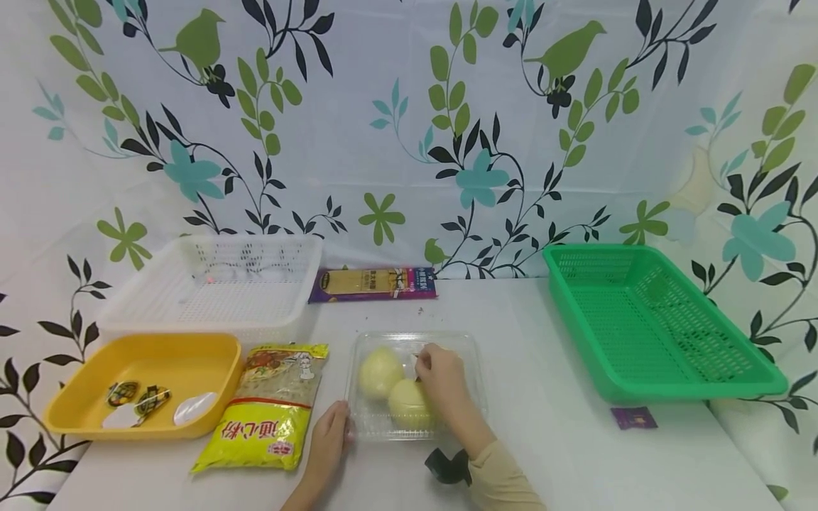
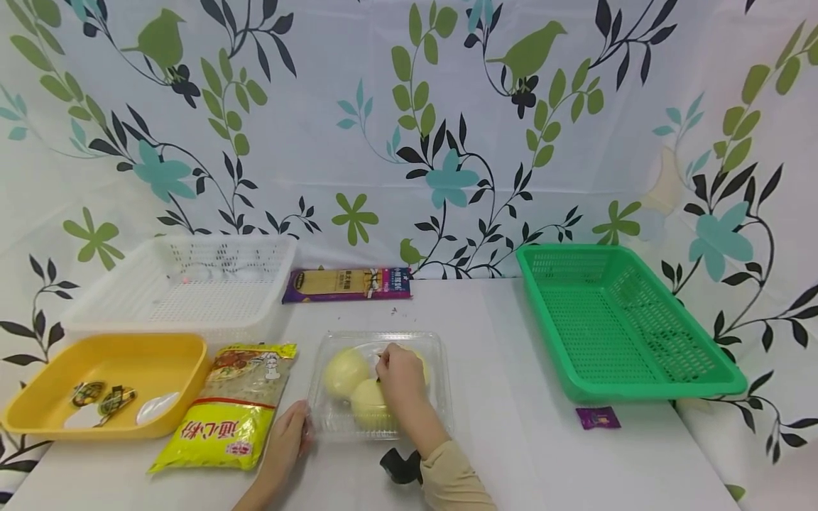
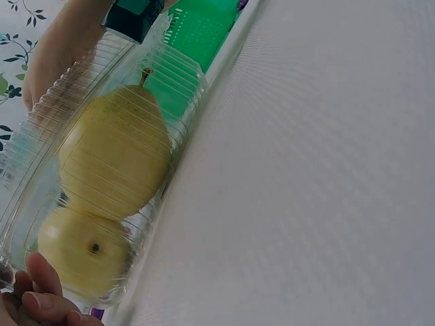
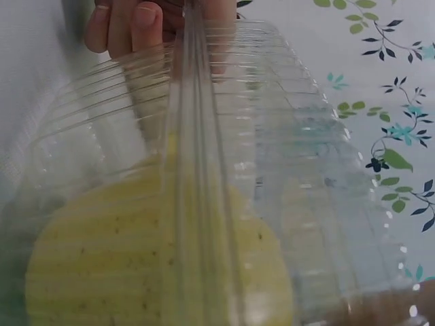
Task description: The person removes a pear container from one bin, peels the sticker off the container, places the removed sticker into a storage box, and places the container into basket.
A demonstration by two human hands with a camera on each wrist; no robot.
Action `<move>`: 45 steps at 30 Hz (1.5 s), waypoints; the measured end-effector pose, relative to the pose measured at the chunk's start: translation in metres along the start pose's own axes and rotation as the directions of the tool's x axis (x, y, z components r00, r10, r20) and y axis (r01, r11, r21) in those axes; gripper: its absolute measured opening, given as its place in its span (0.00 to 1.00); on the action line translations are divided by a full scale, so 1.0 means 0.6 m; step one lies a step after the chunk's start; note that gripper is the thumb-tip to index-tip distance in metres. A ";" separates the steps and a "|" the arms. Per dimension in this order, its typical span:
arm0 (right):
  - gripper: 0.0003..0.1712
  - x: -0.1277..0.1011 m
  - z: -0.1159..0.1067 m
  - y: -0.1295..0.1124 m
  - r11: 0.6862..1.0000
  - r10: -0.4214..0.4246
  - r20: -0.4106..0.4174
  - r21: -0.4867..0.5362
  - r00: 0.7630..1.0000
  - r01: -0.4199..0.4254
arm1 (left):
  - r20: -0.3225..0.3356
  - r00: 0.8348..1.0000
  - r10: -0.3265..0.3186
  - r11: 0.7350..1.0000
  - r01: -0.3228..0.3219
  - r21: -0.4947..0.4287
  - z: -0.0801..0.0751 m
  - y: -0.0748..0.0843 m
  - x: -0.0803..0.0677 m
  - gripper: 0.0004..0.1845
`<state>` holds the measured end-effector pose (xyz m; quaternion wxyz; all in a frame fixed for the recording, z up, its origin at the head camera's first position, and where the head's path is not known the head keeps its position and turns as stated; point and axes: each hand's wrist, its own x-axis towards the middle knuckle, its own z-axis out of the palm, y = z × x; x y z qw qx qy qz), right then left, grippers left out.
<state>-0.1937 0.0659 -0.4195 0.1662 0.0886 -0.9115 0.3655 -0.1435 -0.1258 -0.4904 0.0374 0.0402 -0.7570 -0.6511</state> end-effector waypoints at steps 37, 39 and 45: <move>0.03 0.014 -0.051 0.013 0.971 0.141 0.186 0.165 0.972 -0.172 | 0.016 1.000 0.004 1.000 -0.004 0.002 -0.001 0.003 0.000 0.18; 0.05 0.016 -0.052 0.015 0.971 0.120 0.171 0.186 0.978 -0.151 | 0.018 1.000 0.011 1.000 -0.011 0.000 -0.001 0.003 0.001 0.18; 0.06 0.020 -0.053 0.020 0.985 0.066 0.132 0.152 0.989 -0.086 | 0.012 1.000 0.011 1.000 -0.011 0.010 0.000 0.001 0.000 0.18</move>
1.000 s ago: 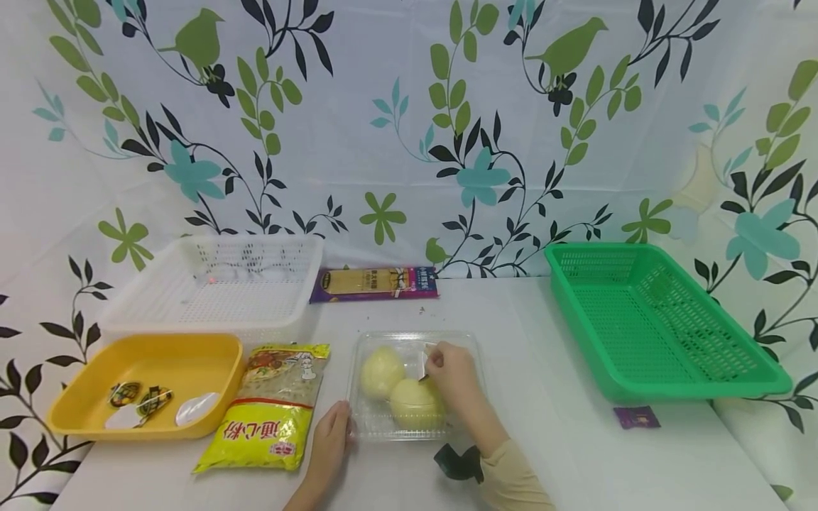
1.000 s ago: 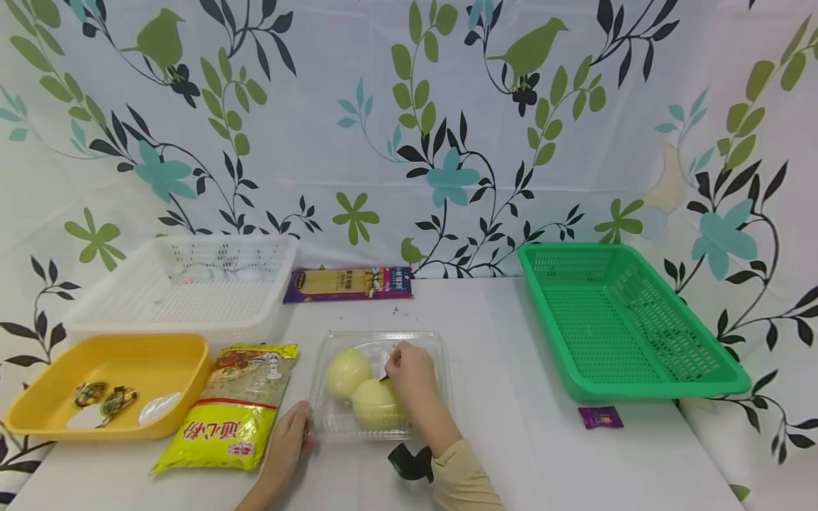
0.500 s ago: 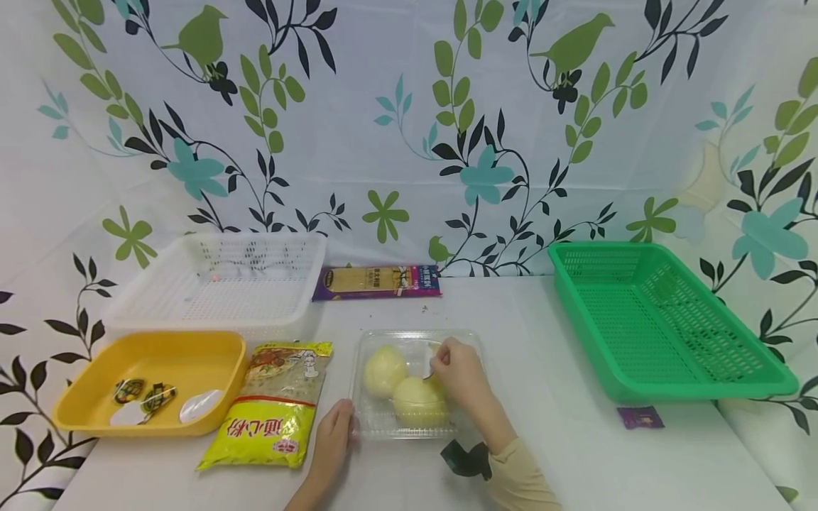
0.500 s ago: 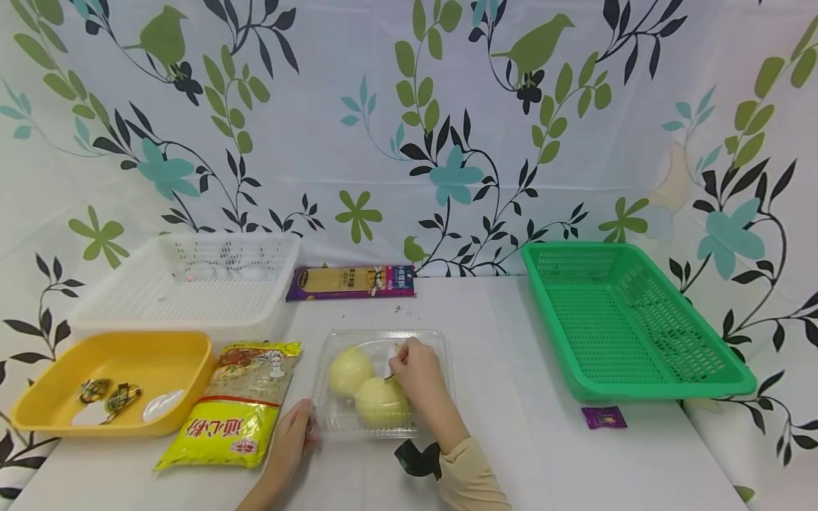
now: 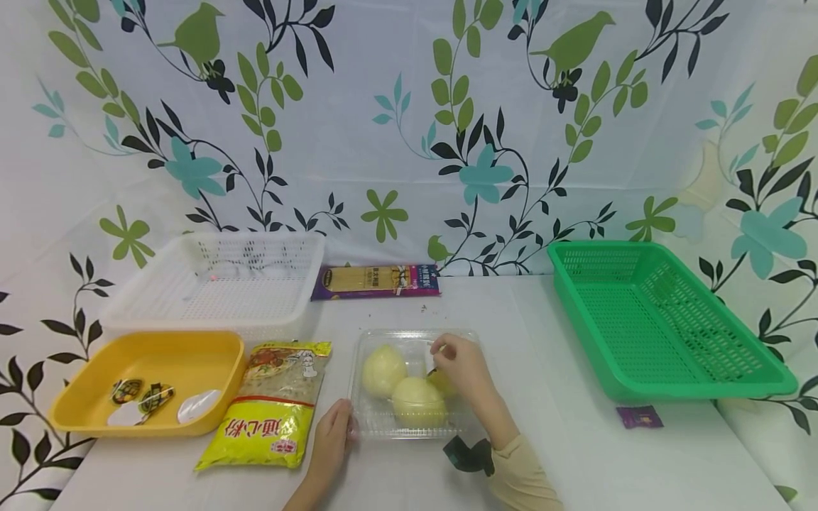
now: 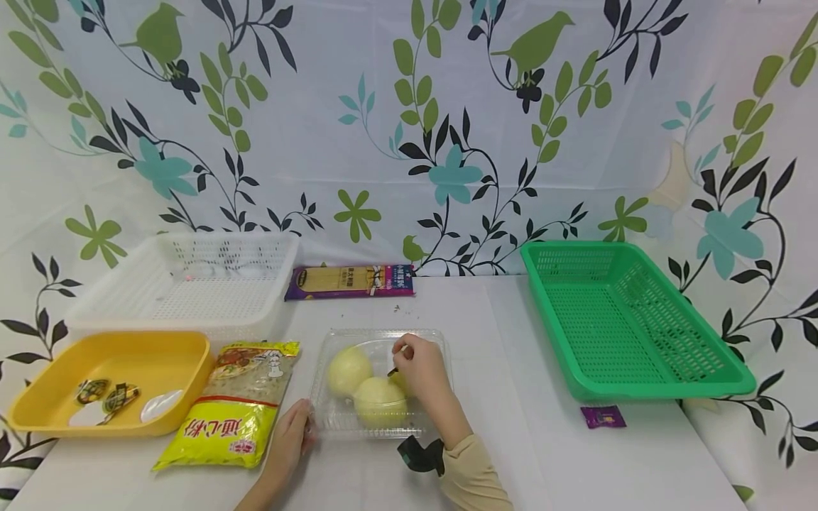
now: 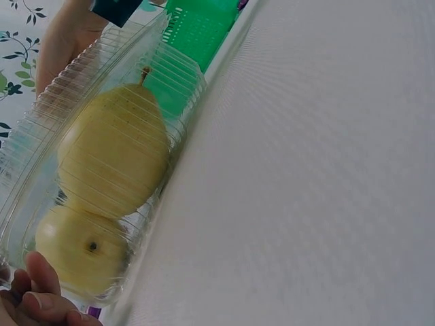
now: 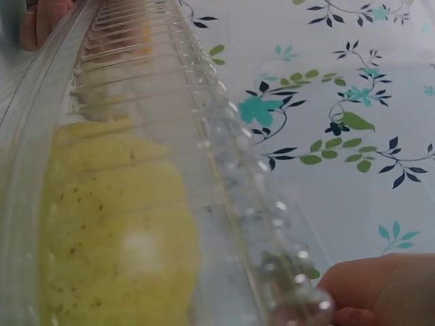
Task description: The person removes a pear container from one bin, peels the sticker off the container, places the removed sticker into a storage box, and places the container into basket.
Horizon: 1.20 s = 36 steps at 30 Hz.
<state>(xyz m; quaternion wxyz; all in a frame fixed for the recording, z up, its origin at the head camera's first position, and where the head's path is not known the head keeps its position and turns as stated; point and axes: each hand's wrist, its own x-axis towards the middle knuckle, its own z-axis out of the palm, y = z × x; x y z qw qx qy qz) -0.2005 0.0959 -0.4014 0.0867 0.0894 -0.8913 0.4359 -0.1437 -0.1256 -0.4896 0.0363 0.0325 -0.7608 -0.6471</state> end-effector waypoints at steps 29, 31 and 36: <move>0.04 0.002 -0.016 0.001 0.992 0.119 -0.006 0.037 0.993 -0.119 | 0.007 1.000 -0.002 1.000 0.002 0.007 0.000 0.003 0.000 0.17; 0.03 0.002 -0.019 0.002 0.991 0.124 -0.001 0.049 0.992 -0.124 | 0.009 1.000 -0.003 1.000 0.003 0.007 0.000 0.003 0.000 0.17; 0.03 0.004 -0.025 0.008 0.990 0.127 0.011 0.059 0.992 -0.128 | 0.012 1.000 -0.019 1.000 0.019 0.005 0.000 0.001 0.001 0.17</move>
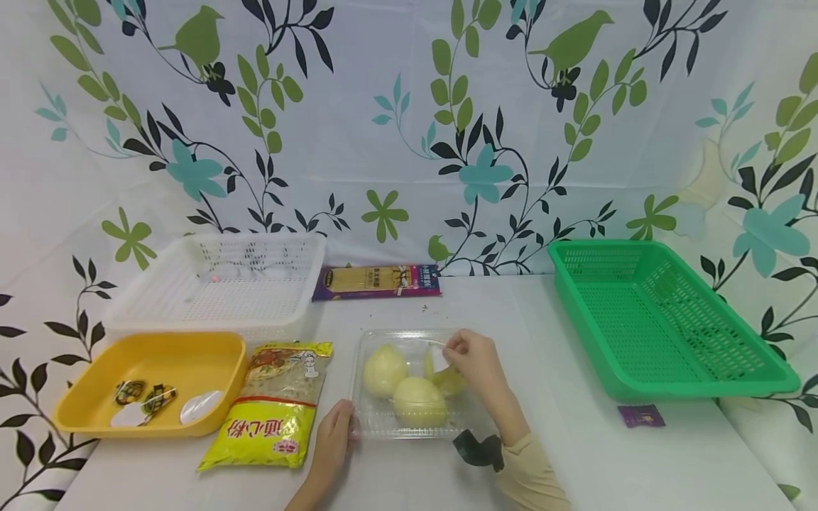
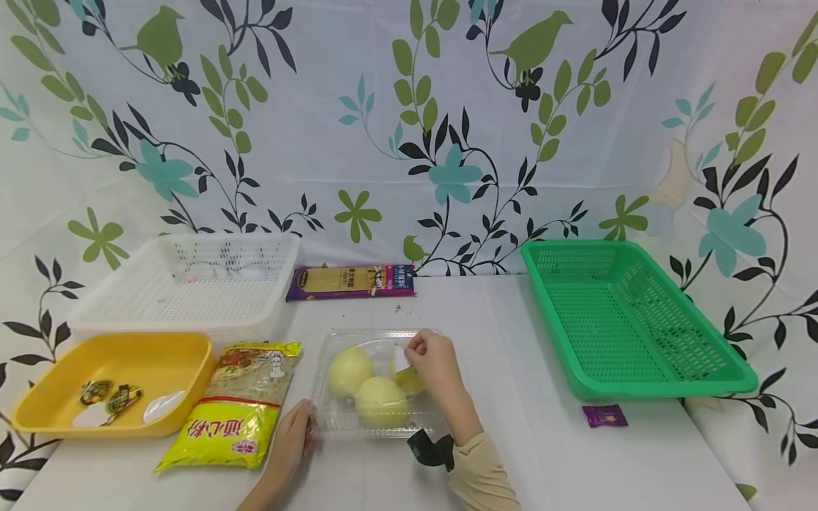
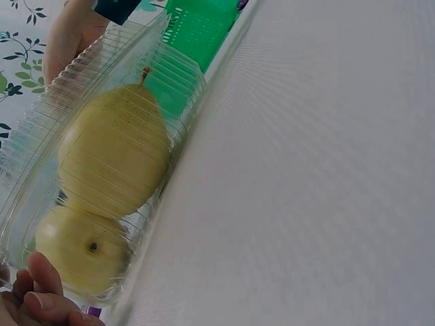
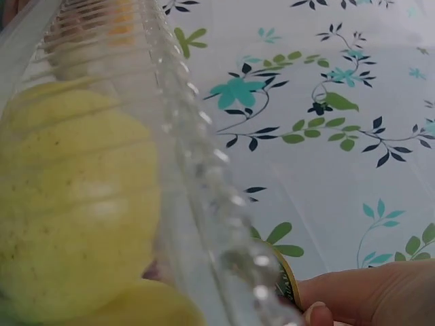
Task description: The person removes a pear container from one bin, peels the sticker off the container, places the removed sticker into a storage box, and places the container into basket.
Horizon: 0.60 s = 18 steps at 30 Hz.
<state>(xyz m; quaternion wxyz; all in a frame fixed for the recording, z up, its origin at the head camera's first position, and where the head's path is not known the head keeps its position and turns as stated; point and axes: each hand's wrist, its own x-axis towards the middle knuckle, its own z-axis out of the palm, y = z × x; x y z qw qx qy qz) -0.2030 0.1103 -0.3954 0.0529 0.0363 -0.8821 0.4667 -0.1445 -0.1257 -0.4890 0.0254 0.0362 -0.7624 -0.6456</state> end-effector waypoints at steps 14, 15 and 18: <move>0.04 0.007 -0.017 0.014 1.000 -0.002 0.000 0.003 1.000 0.002 | 0.011 0.999 -0.053 0.999 0.053 -0.009 -0.002 0.007 0.001 0.15; 0.04 0.007 -0.017 0.014 1.000 -0.004 0.000 0.003 1.000 0.004 | 0.011 0.999 -0.053 0.999 0.053 -0.011 -0.002 0.007 0.000 0.15; 0.04 0.006 -0.016 0.015 1.000 -0.013 -0.009 0.007 1.000 0.013 | 0.006 0.999 -0.046 0.999 0.046 -0.014 -0.001 0.006 0.000 0.15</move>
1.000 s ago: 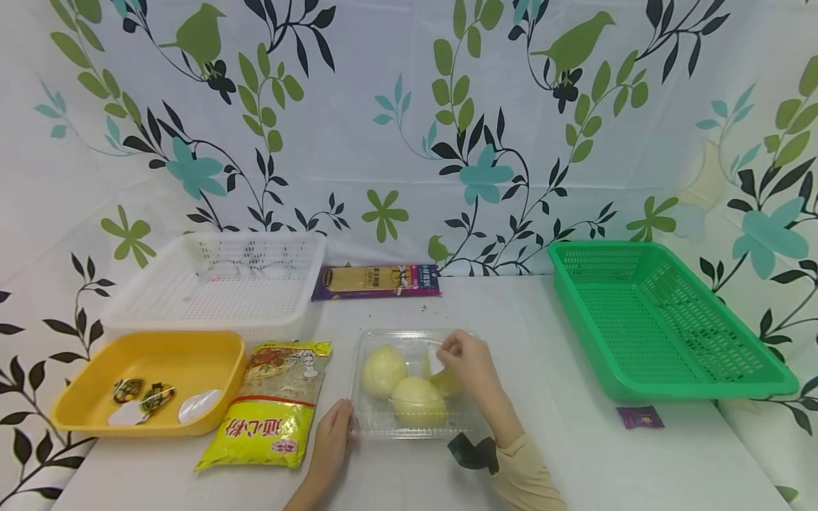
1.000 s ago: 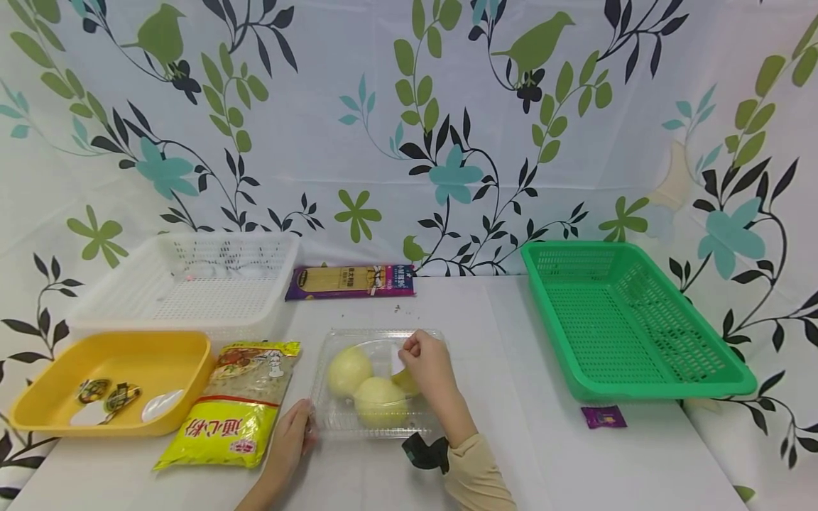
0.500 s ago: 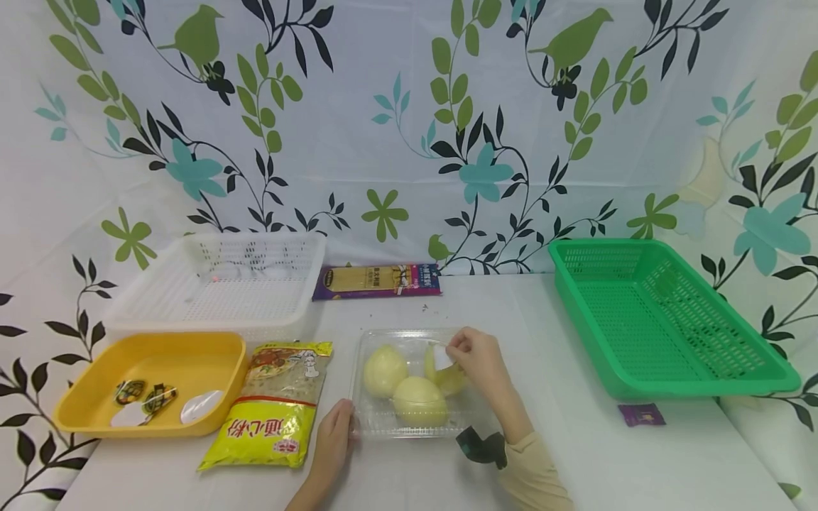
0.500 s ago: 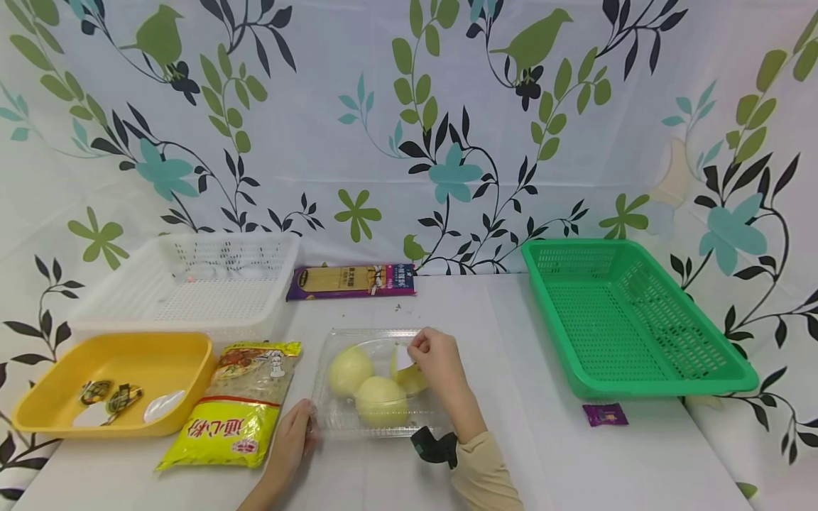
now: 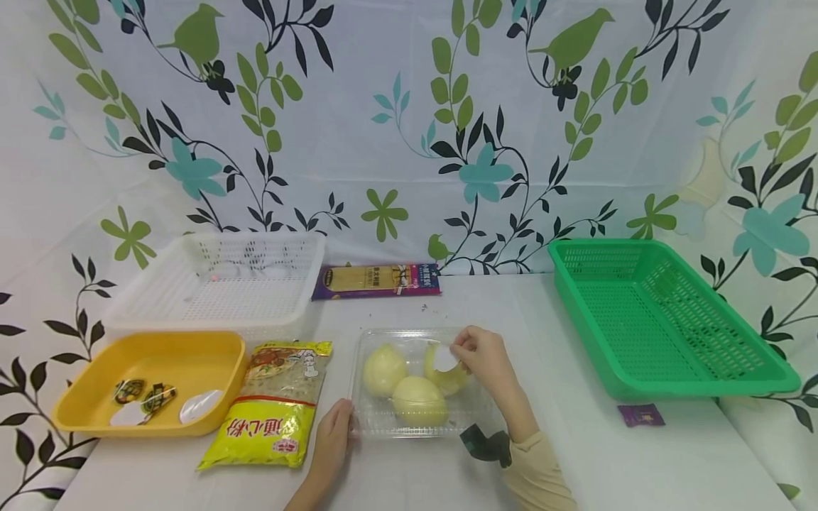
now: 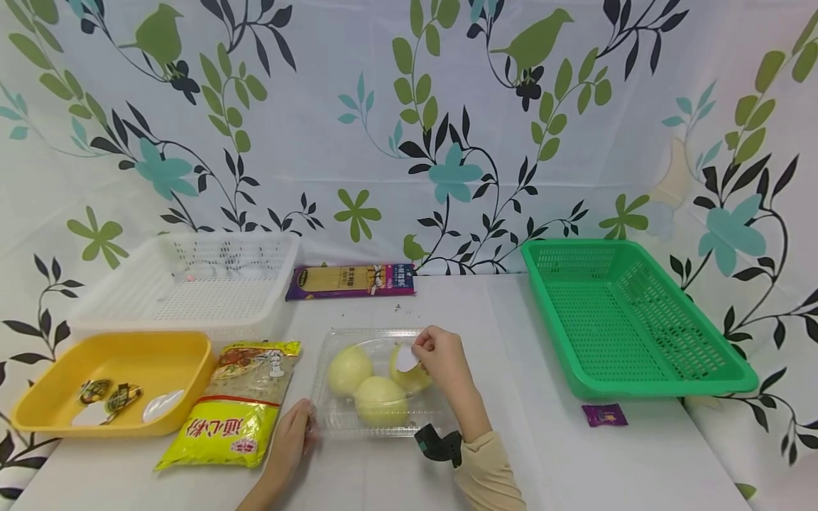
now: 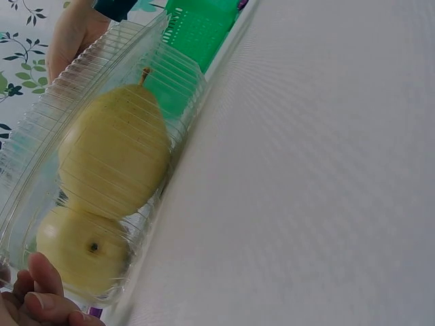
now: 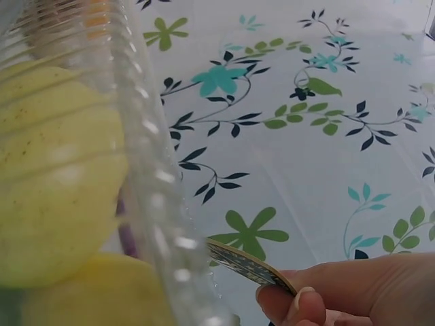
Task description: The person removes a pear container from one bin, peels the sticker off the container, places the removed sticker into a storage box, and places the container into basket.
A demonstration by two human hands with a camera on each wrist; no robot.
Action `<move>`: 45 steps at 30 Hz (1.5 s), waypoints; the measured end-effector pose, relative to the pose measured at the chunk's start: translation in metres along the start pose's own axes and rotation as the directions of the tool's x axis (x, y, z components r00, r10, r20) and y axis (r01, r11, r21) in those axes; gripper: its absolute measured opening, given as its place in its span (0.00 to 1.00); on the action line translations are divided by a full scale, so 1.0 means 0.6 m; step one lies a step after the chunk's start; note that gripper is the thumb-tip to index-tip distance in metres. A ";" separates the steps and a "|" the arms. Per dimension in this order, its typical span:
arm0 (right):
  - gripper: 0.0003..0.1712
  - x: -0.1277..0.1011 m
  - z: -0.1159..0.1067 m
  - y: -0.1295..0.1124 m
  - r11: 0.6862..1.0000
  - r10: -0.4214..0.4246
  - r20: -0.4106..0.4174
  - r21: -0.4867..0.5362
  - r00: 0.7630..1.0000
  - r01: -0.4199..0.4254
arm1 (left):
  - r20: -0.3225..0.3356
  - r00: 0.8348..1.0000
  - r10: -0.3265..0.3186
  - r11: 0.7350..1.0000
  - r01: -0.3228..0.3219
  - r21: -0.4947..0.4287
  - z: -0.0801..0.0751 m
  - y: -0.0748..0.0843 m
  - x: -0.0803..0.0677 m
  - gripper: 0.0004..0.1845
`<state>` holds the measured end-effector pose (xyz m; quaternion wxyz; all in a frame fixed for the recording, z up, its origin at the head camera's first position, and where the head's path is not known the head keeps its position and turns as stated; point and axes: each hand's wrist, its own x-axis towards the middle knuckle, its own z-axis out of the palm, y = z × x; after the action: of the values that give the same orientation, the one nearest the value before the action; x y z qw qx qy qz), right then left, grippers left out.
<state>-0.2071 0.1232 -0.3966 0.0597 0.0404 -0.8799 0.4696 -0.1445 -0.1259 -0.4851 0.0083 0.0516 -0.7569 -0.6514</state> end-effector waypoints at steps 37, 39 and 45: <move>0.07 -0.008 0.008 -0.012 0.981 -0.013 -0.027 0.191 1.000 0.018 | -0.038 0.997 0.060 0.997 -0.059 0.049 0.005 -0.001 0.000 0.16; 0.07 -0.009 0.013 -0.016 0.972 -0.007 -0.014 0.235 1.000 0.010 | -0.043 0.997 0.063 0.997 -0.061 0.054 0.006 0.001 0.000 0.16; 0.09 -0.014 0.042 -0.032 0.953 -0.065 0.054 0.298 0.996 0.046 | -0.067 0.998 0.022 0.998 -0.018 0.067 0.004 0.000 -0.001 0.14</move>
<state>-0.1980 0.0918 -0.3961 0.0383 0.0884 -0.7995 0.5929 -0.1441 -0.1234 -0.4852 0.0386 0.0663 -0.7780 -0.6236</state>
